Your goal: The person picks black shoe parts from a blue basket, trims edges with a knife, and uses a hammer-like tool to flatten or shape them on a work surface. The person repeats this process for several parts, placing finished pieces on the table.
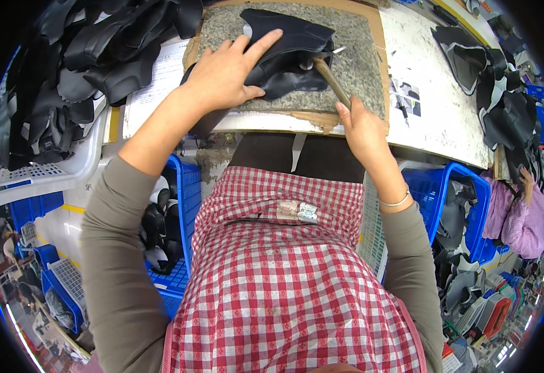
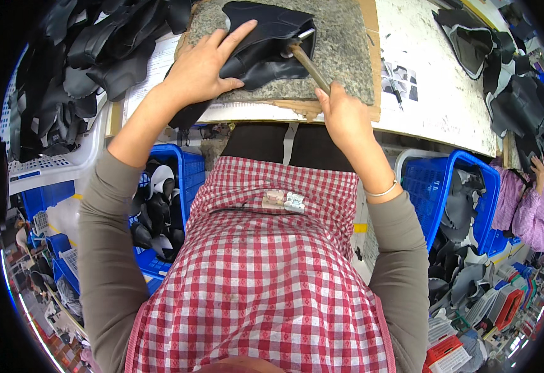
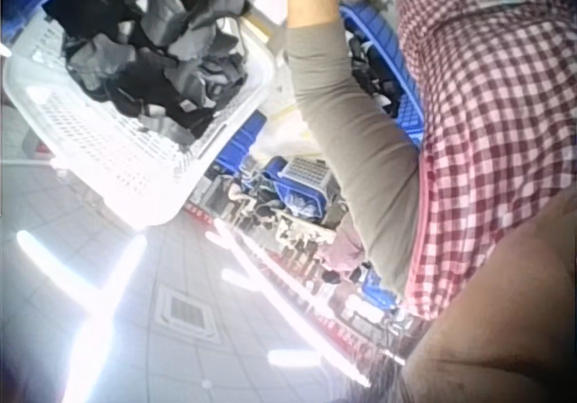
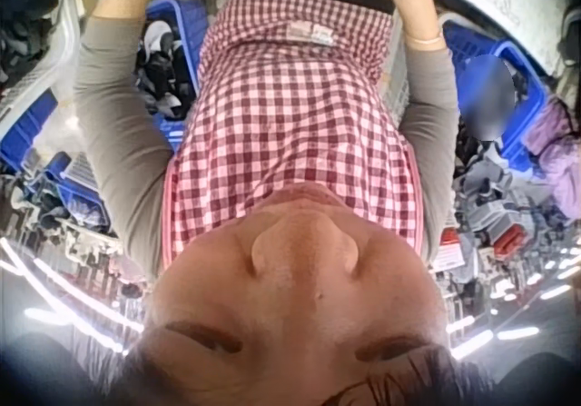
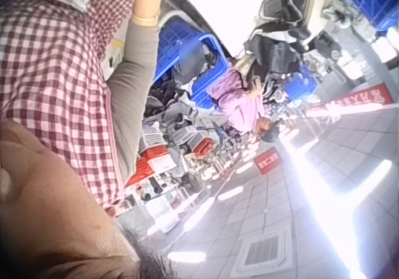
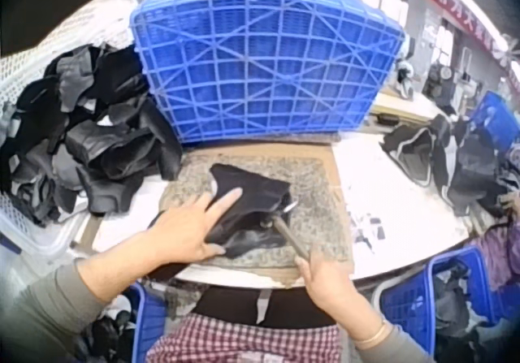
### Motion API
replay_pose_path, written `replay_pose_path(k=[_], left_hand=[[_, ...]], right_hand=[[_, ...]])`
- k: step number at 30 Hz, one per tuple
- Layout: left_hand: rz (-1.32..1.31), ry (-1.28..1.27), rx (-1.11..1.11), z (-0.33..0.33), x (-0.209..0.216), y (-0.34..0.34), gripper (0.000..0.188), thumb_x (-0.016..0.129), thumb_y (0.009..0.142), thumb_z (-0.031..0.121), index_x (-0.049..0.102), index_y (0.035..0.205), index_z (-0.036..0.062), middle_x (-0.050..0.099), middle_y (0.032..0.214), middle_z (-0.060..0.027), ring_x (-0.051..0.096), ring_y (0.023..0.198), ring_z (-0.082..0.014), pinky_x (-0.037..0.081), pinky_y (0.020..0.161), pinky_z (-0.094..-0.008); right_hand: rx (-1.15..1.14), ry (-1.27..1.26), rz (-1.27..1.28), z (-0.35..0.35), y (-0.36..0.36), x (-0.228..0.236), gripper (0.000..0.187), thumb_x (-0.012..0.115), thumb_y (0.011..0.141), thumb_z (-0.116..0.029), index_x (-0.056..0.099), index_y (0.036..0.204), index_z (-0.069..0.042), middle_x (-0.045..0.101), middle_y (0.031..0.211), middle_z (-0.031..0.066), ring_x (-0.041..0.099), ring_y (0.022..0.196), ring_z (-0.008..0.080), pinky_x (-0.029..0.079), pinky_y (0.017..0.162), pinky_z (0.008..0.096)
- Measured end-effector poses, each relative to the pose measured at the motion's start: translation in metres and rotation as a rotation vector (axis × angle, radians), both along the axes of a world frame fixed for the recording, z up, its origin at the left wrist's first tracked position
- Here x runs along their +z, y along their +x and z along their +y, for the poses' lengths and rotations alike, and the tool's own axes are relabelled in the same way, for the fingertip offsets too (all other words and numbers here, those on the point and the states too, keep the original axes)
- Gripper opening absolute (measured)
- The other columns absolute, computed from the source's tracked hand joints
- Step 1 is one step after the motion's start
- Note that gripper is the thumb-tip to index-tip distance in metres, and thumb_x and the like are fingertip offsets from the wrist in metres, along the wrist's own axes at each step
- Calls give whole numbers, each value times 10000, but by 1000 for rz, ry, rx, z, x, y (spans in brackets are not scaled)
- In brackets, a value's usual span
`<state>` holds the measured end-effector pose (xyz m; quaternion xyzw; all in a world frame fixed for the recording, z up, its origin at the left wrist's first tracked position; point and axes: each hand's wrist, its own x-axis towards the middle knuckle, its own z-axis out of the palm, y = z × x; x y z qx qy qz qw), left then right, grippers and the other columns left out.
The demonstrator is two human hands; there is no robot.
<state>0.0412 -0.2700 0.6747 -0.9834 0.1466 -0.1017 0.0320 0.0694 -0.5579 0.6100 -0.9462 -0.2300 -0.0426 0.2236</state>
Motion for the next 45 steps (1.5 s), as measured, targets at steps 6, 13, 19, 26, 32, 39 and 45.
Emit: replay_pose_path(k=[6,13,19,26,32,39,45], left_hand=[[-59,-250,204,-5,-43,-13,1129,868,760,304,174,1649,249,624,1186,-148,667,1091,-371,588,800,-497],[13,-336,246,-12,-44,-15,1113,852,785,310,155,1647,211,661,1179,-195,702,1011,-414,578,807,-512],[80,-382,269,-9,-45,-15,1095,833,813,348,141,1648,196,659,1177,-209,705,1027,-395,580,838,-514],[97,-475,281,-6,-35,-13,1099,845,772,287,178,1640,192,633,1349,-239,689,1072,-439,559,902,-512],[56,-492,377,21,-11,-105,1015,789,794,189,208,1626,181,622,1371,-235,668,1107,-440,547,915,-494],[567,-83,1025,158,94,-272,844,917,702,275,570,1437,46,638,1317,-271,605,1269,-405,497,1050,-466],[-429,58,257,233,39,-74,568,618,859,-17,578,1405,134,588,1381,-141,579,1284,-336,507,1025,-428]], right_hand=[[27,35,-156,-18,-9,30,374,566,1057,-361,594,992,6,656,666,236,666,655,468,527,588,536],[55,-123,-48,-12,-5,39,352,577,1057,-324,574,987,21,638,649,251,674,670,468,527,575,518],[125,-87,81,-17,-4,35,368,604,1044,-321,601,1085,45,646,693,282,668,690,490,519,581,535],[-68,26,225,4,-11,42,445,587,1057,-298,588,1250,103,664,823,339,682,799,503,528,669,531],[283,19,231,-4,-27,31,417,591,1052,-292,578,1231,84,640,794,331,631,798,541,482,664,544],[123,53,501,-27,-35,56,381,587,1063,-344,574,1027,36,568,696,259,555,645,468,467,613,451],[299,170,452,12,-32,41,352,602,1053,-328,574,1021,22,597,736,275,618,709,474,476,623,471]])
